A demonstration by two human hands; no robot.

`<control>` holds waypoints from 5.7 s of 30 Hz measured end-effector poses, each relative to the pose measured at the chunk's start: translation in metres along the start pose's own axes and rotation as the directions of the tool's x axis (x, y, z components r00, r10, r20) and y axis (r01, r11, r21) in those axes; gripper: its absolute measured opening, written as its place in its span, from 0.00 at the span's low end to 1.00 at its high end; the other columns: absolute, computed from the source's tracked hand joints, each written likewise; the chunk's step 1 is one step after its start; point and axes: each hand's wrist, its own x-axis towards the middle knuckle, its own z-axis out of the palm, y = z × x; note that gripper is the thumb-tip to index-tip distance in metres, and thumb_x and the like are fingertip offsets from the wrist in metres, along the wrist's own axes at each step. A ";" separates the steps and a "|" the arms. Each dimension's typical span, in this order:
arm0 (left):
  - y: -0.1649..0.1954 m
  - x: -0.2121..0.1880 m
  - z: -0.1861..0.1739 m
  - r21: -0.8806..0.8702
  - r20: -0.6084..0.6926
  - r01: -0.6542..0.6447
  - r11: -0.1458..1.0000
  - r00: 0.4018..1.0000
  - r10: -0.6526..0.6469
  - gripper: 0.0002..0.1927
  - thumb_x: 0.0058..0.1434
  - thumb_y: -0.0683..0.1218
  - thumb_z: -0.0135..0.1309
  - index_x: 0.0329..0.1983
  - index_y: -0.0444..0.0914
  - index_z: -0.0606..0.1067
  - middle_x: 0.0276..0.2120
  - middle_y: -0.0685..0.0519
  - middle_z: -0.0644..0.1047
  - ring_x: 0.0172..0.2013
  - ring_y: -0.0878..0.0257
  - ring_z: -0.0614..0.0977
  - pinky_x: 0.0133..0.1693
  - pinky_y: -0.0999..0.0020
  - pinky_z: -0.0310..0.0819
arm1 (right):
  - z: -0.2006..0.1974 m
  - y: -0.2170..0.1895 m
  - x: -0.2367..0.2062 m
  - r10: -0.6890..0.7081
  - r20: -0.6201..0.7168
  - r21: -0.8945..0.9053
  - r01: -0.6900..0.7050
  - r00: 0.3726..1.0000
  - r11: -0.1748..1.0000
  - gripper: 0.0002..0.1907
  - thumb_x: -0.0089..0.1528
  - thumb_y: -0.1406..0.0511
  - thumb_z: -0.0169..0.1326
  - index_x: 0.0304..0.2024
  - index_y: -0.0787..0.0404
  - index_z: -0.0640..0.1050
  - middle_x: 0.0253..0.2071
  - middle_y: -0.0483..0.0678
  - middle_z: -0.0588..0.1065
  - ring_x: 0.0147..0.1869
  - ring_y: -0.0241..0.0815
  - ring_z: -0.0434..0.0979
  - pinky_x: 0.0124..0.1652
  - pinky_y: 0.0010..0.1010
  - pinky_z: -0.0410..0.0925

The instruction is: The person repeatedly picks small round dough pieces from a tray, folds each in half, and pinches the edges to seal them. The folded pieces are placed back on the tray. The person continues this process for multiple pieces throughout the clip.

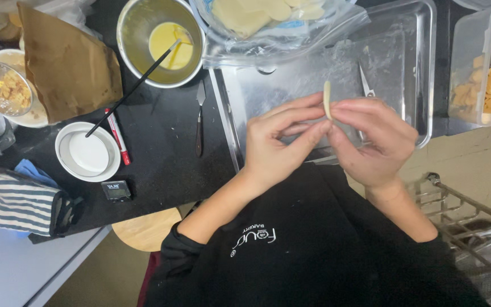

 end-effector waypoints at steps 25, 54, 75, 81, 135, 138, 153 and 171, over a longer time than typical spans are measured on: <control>0.035 -0.009 -0.020 0.441 0.110 -0.240 0.865 0.971 0.213 0.09 0.63 0.38 0.63 0.46 0.33 0.79 0.51 0.42 0.81 0.51 0.53 0.87 0.50 0.70 0.83 | -0.015 -0.024 0.019 0.090 0.219 0.141 -0.123 0.972 0.982 0.07 0.64 0.76 0.62 0.45 0.69 0.81 0.44 0.55 0.81 0.45 0.39 0.82 0.44 0.21 0.72; 0.031 -0.010 -0.019 0.384 0.070 -0.168 0.908 0.986 0.152 0.09 0.60 0.39 0.64 0.44 0.35 0.80 0.50 0.44 0.82 0.46 0.57 0.88 0.48 0.70 0.85 | -0.009 -0.021 0.016 0.101 0.207 0.154 -0.135 0.973 0.979 0.06 0.64 0.77 0.61 0.44 0.69 0.81 0.43 0.54 0.80 0.46 0.38 0.82 0.46 0.21 0.73; -0.025 0.001 0.000 0.054 -0.114 -0.005 0.999 0.993 0.012 0.14 0.65 0.44 0.61 0.53 0.37 0.80 0.47 0.49 0.82 0.46 0.64 0.87 0.50 0.70 0.87 | 0.000 0.040 0.020 0.105 0.248 0.309 -0.182 0.963 0.934 0.09 0.69 0.70 0.64 0.44 0.69 0.76 0.50 0.51 0.75 0.50 0.36 0.76 0.52 0.24 0.70; -0.019 -0.010 -0.014 -0.142 -0.161 0.028 0.989 0.986 -0.051 0.09 0.67 0.38 0.59 0.50 0.30 0.80 0.48 0.46 0.83 0.47 0.62 0.85 0.53 0.66 0.85 | 0.020 0.013 0.021 0.189 0.160 0.531 -0.246 0.969 0.811 0.12 0.62 0.68 0.64 0.44 0.67 0.76 0.48 0.47 0.75 0.51 0.34 0.76 0.53 0.22 0.71; 0.052 -0.019 -0.036 0.249 0.074 -0.097 0.964 0.994 0.081 0.05 0.66 0.37 0.59 0.45 0.34 0.80 0.41 0.50 0.82 0.40 0.64 0.87 0.43 0.74 0.84 | -0.005 -0.039 0.038 0.037 0.356 0.204 -0.116 0.934 0.972 0.06 0.61 0.77 0.61 0.41 0.70 0.81 0.41 0.55 0.80 0.44 0.39 0.82 0.44 0.22 0.73; 0.052 -0.020 -0.037 0.310 0.090 -0.147 0.939 0.988 0.125 0.05 0.66 0.37 0.59 0.44 0.34 0.80 0.41 0.50 0.82 0.40 0.65 0.87 0.43 0.74 0.83 | -0.005 -0.037 0.036 -0.003 0.356 0.169 -0.062 0.934 0.984 0.06 0.62 0.77 0.62 0.43 0.70 0.81 0.43 0.55 0.81 0.44 0.38 0.83 0.43 0.21 0.73; 0.051 -0.021 -0.037 0.325 0.073 -0.063 0.944 0.996 0.042 0.06 0.63 0.39 0.62 0.43 0.35 0.79 0.40 0.53 0.81 0.41 0.65 0.86 0.44 0.73 0.85 | -0.001 -0.030 0.030 -0.085 0.321 0.104 0.055 0.943 0.993 0.04 0.62 0.76 0.61 0.41 0.71 0.81 0.41 0.55 0.81 0.43 0.39 0.83 0.43 0.23 0.73; 0.034 -0.019 -0.039 0.426 0.149 -0.324 0.845 0.946 0.287 0.08 0.64 0.38 0.61 0.45 0.37 0.77 0.42 0.51 0.80 0.39 0.59 0.84 0.41 0.71 0.79 | 0.016 0.000 0.016 -0.054 0.270 0.304 -0.031 0.961 0.952 0.08 0.68 0.71 0.60 0.48 0.68 0.81 0.44 0.57 0.80 0.47 0.43 0.84 0.46 0.25 0.76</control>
